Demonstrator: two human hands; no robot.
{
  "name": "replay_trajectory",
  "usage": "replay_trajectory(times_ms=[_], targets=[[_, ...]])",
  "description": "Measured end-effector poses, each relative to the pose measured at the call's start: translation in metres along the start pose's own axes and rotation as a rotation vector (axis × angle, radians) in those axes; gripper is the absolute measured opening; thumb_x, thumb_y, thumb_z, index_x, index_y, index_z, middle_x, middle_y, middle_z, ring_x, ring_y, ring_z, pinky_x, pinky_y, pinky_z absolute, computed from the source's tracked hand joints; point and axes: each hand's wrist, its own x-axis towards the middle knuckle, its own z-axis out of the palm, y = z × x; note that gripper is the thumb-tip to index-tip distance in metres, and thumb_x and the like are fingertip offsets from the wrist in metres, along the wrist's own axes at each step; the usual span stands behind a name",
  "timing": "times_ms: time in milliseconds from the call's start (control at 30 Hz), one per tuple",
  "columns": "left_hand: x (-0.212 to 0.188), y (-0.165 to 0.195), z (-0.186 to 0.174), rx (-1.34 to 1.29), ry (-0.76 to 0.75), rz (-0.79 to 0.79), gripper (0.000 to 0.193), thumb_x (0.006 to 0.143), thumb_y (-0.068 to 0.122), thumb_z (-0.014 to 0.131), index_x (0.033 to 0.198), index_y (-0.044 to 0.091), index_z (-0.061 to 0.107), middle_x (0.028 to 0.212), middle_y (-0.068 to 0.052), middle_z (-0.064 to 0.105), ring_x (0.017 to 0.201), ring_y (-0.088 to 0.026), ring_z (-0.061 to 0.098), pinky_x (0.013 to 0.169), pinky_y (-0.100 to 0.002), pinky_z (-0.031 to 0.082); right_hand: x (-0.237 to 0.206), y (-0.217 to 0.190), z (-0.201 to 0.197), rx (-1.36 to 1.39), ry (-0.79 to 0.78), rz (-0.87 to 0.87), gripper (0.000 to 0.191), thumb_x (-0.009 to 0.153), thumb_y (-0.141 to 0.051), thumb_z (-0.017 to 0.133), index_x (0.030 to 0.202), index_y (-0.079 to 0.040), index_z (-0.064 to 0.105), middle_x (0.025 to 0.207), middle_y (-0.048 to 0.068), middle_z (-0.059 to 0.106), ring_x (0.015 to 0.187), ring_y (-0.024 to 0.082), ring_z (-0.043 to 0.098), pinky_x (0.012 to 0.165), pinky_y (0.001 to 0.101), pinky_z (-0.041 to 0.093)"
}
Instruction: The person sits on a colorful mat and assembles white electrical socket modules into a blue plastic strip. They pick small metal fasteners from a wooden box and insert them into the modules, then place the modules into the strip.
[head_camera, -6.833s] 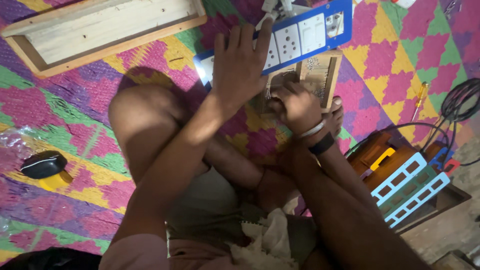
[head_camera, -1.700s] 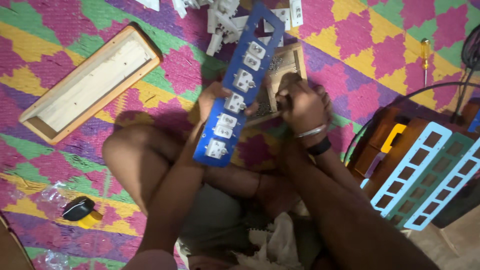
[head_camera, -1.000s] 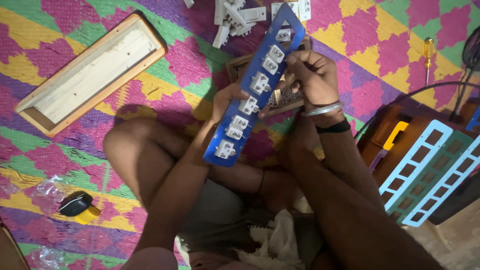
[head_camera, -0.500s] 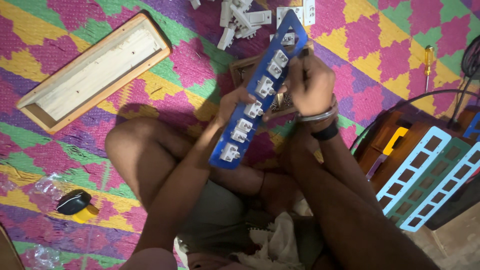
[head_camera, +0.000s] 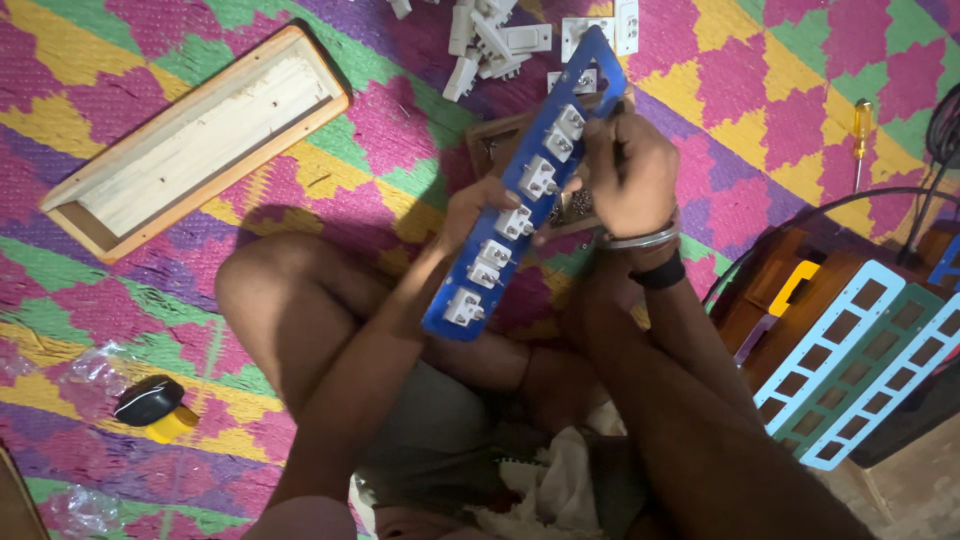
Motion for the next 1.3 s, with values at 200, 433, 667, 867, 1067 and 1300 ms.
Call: replay_trajectory(times_ms=[200, 433, 667, 867, 1067, 1300], targets=[[-0.001, 0.0, 0.001, -0.013, -0.005, -0.001, 0.074, 0.085, 0.018, 0.054, 0.153, -0.007, 0.038, 0.142, -0.022, 0.058, 0.083, -0.026, 0.066, 0.062, -0.032, 0.059, -0.003, -0.003, -0.003, 0.192, 0.044, 0.0, 0.019, 0.114, -0.011, 0.056, 0.101, 0.001, 0.065, 0.08, 0.006, 0.07, 0.071, 0.015, 0.069, 0.063, 0.0299, 0.051], [-0.006, -0.007, 0.005, -0.178, -0.012, -0.009, 0.073, 0.088, 0.015, 0.053, 0.154, -0.009, 0.034, 0.143, -0.025, 0.058, 0.086, -0.028, 0.065, 0.059, -0.034, 0.06, -0.004, 0.014, 0.011, 0.298, 0.001, 0.224, 0.039, 0.116, -0.026, 0.05, 0.092, 0.0, 0.065, 0.066, 0.005, 0.064, 0.056, 0.013, 0.067, 0.048, 0.0289, 0.046], [-0.002, 0.001, 0.001, -0.373, -0.143, 0.014, 0.073, 0.087, 0.016, 0.05, 0.154, -0.006, 0.033, 0.139, -0.028, 0.051, 0.087, -0.034, 0.064, 0.056, -0.037, 0.062, -0.02, 0.03, 0.016, 0.909, -0.142, -0.05, 0.042, 0.115, -0.028, 0.043, 0.142, 0.004, 0.049, 0.12, 0.015, 0.059, 0.089, 0.022, 0.064, 0.082, 0.0369, 0.056], [-0.001, 0.004, 0.005, -0.388, -0.177, 0.028, 0.073, 0.086, 0.016, 0.05, 0.153, -0.009, 0.035, 0.147, -0.031, 0.049, 0.088, -0.035, 0.063, 0.056, -0.037, 0.062, -0.032, 0.012, 0.008, 1.113, -0.096, 0.215, 0.05, 0.115, -0.026, 0.045, 0.151, 0.009, 0.048, 0.135, 0.019, 0.062, 0.115, 0.028, 0.061, 0.106, 0.0452, 0.05], [-0.002, 0.005, 0.009, -0.404, -0.177, 0.031, 0.071, 0.087, 0.017, 0.05, 0.151, -0.008, 0.036, 0.144, -0.033, 0.051, 0.087, -0.035, 0.065, 0.055, -0.037, 0.062, -0.026, 0.005, 0.003, 1.107, -0.051, 0.275, 0.039, 0.111, -0.031, 0.051, 0.131, 0.001, 0.064, 0.133, 0.021, 0.062, 0.118, 0.03, 0.06, 0.11, 0.0465, 0.047], [-0.002, -0.001, 0.004, -0.291, -0.026, 0.095, 0.069, 0.089, 0.018, 0.049, 0.15, -0.012, 0.039, 0.135, -0.031, 0.057, 0.084, -0.036, 0.067, 0.068, -0.04, 0.063, -0.031, 0.027, 0.004, 1.104, 0.081, 0.37, 0.035, 0.109, -0.027, 0.063, 0.087, -0.001, 0.068, 0.103, 0.015, 0.074, 0.086, 0.026, 0.07, 0.079, 0.0394, 0.058]])
